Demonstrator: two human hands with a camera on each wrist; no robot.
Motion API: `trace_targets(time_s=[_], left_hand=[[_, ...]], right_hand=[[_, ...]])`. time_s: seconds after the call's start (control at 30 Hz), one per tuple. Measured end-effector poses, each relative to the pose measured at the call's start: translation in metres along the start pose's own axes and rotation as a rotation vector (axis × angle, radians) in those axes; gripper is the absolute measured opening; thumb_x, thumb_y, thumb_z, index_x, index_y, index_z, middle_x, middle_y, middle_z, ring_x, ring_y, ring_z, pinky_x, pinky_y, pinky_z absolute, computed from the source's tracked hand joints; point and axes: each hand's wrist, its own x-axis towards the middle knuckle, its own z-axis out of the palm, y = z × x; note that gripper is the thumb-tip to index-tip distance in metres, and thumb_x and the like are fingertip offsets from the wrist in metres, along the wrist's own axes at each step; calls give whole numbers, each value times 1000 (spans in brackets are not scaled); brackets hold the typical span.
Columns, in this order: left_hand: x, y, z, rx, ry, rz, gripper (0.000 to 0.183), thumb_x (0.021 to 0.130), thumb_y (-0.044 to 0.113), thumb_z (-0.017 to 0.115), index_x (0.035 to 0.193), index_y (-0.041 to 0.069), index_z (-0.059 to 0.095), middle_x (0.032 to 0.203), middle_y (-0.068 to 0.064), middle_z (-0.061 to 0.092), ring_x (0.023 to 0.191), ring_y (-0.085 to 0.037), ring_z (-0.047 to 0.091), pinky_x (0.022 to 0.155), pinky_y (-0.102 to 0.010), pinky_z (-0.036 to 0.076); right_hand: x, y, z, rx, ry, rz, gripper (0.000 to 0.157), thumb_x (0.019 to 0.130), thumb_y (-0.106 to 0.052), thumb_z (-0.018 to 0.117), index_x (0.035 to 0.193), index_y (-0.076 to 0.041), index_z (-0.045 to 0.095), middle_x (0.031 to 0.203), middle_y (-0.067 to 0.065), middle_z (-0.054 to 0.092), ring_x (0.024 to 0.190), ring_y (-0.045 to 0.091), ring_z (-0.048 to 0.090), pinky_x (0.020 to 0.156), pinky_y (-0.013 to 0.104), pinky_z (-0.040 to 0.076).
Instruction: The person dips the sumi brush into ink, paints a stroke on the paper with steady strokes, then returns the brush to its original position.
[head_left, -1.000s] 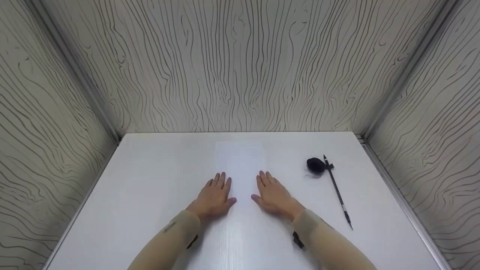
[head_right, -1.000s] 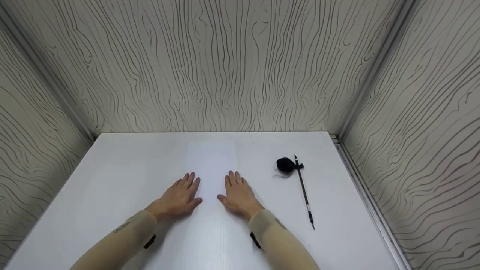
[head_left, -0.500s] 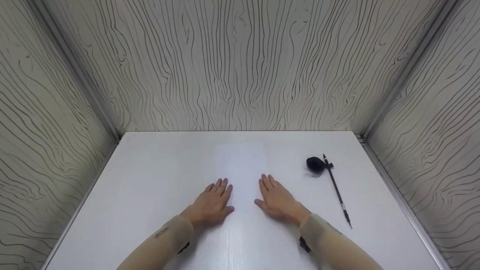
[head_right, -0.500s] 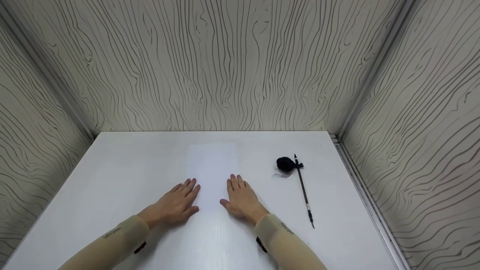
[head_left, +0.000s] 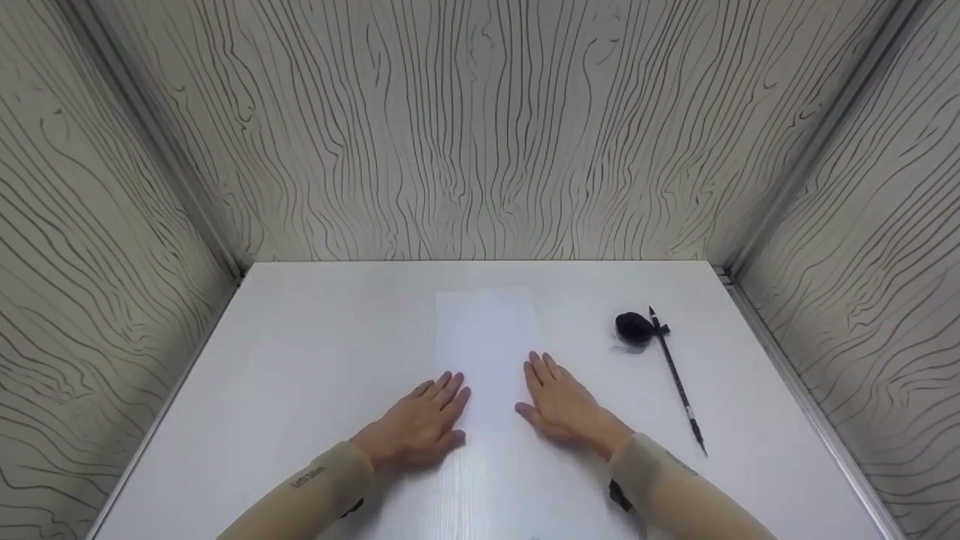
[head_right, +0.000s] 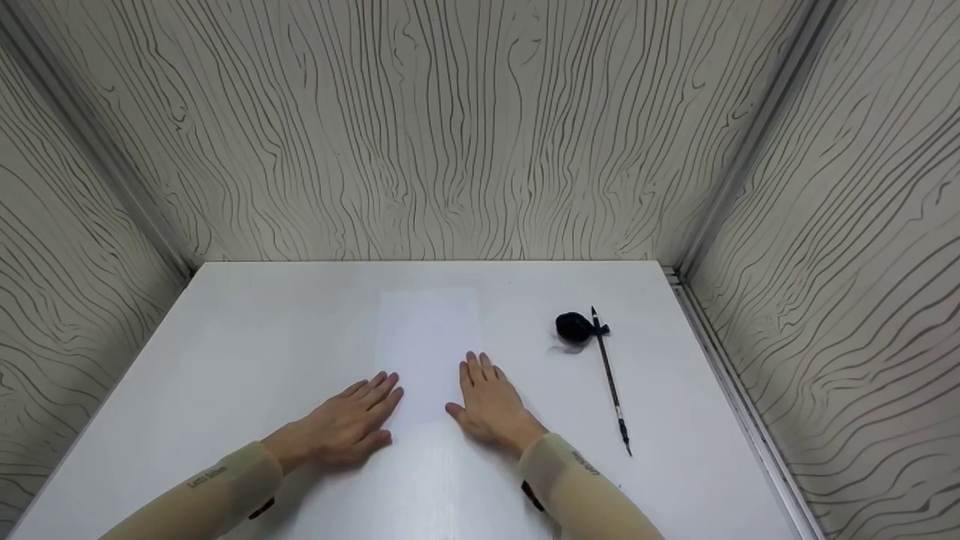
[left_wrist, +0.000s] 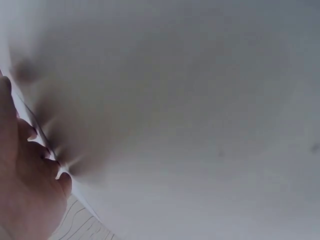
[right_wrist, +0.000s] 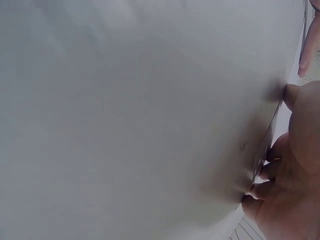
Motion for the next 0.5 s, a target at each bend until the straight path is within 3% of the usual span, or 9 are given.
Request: trace_targets(time_s=[0.5], left_hand=[[-10, 6, 0, -60, -27, 58, 86, 114, 68, 30, 182, 19, 17, 192, -2, 10, 180, -28, 12, 145, -54, 20]], right_hand=[[-25, -5, 5, 28, 17, 44, 84, 118, -55, 49, 175, 4, 30, 186, 25, 26, 174, 47, 26, 141, 58, 30]])
